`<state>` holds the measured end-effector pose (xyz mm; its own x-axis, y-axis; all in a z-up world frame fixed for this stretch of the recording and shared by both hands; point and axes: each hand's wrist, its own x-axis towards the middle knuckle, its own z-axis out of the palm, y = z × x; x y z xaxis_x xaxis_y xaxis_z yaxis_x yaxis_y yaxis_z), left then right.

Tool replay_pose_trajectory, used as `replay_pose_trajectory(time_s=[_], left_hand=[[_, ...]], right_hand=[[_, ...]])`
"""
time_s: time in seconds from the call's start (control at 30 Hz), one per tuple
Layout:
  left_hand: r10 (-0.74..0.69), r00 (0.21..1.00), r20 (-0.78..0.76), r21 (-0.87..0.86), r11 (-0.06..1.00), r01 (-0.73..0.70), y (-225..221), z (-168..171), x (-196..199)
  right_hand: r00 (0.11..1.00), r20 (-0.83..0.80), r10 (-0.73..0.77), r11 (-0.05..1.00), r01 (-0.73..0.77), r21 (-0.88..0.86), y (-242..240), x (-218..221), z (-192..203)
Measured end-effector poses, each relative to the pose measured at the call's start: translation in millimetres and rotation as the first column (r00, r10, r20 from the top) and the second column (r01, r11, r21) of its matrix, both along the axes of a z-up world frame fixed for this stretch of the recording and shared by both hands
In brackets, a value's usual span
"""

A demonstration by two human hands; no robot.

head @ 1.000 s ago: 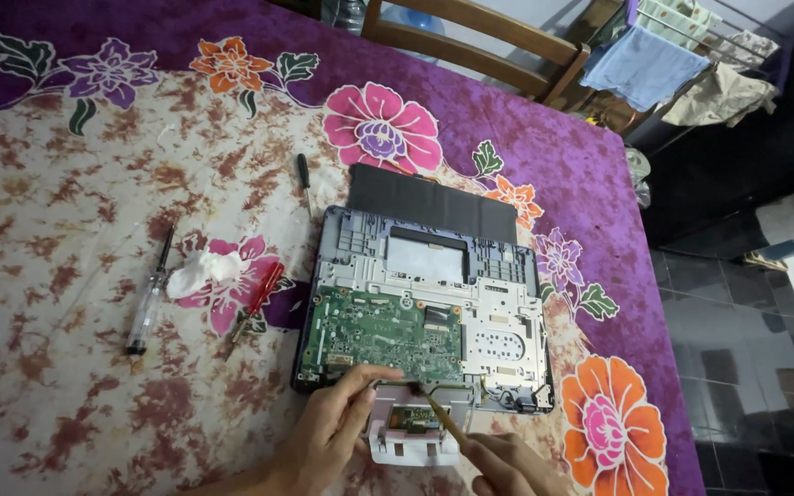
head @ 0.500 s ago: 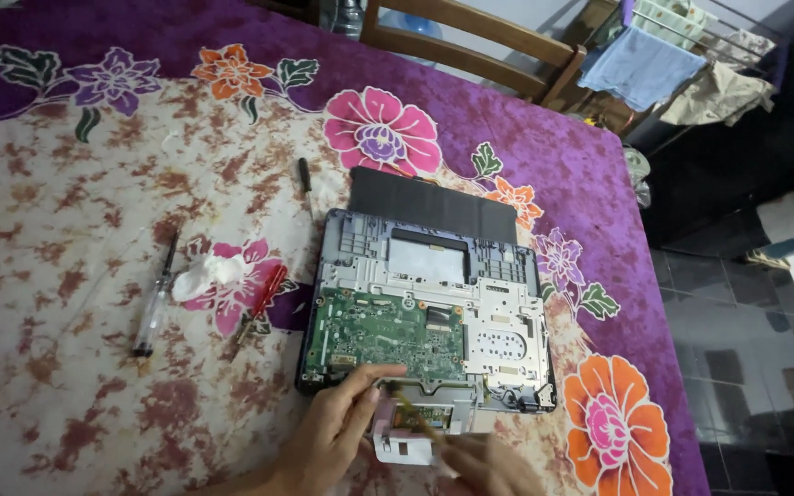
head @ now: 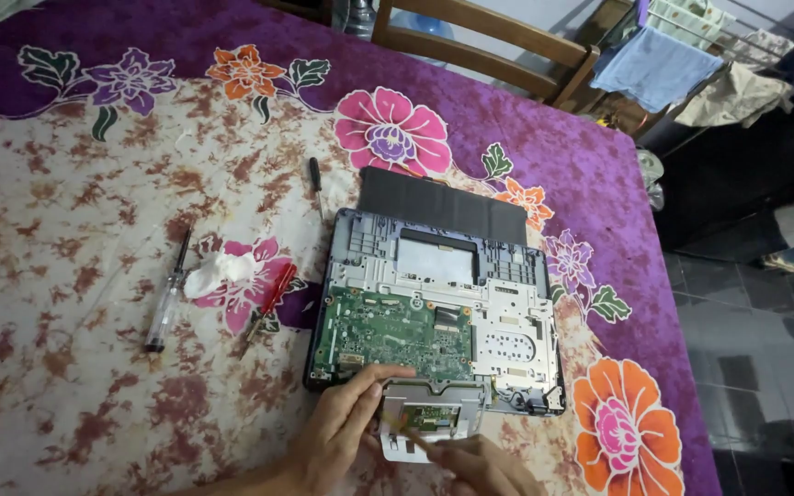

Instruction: Disassembling a laptop to access and clean internal electronic components using a screwdriver and a small brush.

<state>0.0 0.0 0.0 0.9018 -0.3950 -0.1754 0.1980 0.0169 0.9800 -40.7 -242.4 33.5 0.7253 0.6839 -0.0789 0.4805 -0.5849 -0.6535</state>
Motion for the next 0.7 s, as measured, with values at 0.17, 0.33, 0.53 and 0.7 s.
replay_pose_trajectory(time_s=[0.17, 0.33, 0.53, 0.7], left_hand=[[0.034, 0.996, 0.084, 0.008, 0.999, -0.035, 0, -1, 0], [0.029, 0.99, 0.14, 0.004, 1.0, -0.03, 0, -2, -1], [0.069, 0.986, 0.153, -0.001, 0.998, -0.07, -4, -10, -2], [0.061, 0.988, 0.143, 0.084, 0.994, -0.074, -3, 2, -2]], right_hand=[[0.815, 0.361, -0.453, 0.888, 0.379, 0.259, 32, -23, 24], [0.817, 0.319, -0.48, 0.859, 0.364, 0.36, 39, -21, 27], [0.809, 0.305, -0.502, 0.83, 0.352, 0.433, 36, -22, 9], [0.811, 0.346, -0.472, 0.835, 0.285, 0.47, 36, -18, 23]])
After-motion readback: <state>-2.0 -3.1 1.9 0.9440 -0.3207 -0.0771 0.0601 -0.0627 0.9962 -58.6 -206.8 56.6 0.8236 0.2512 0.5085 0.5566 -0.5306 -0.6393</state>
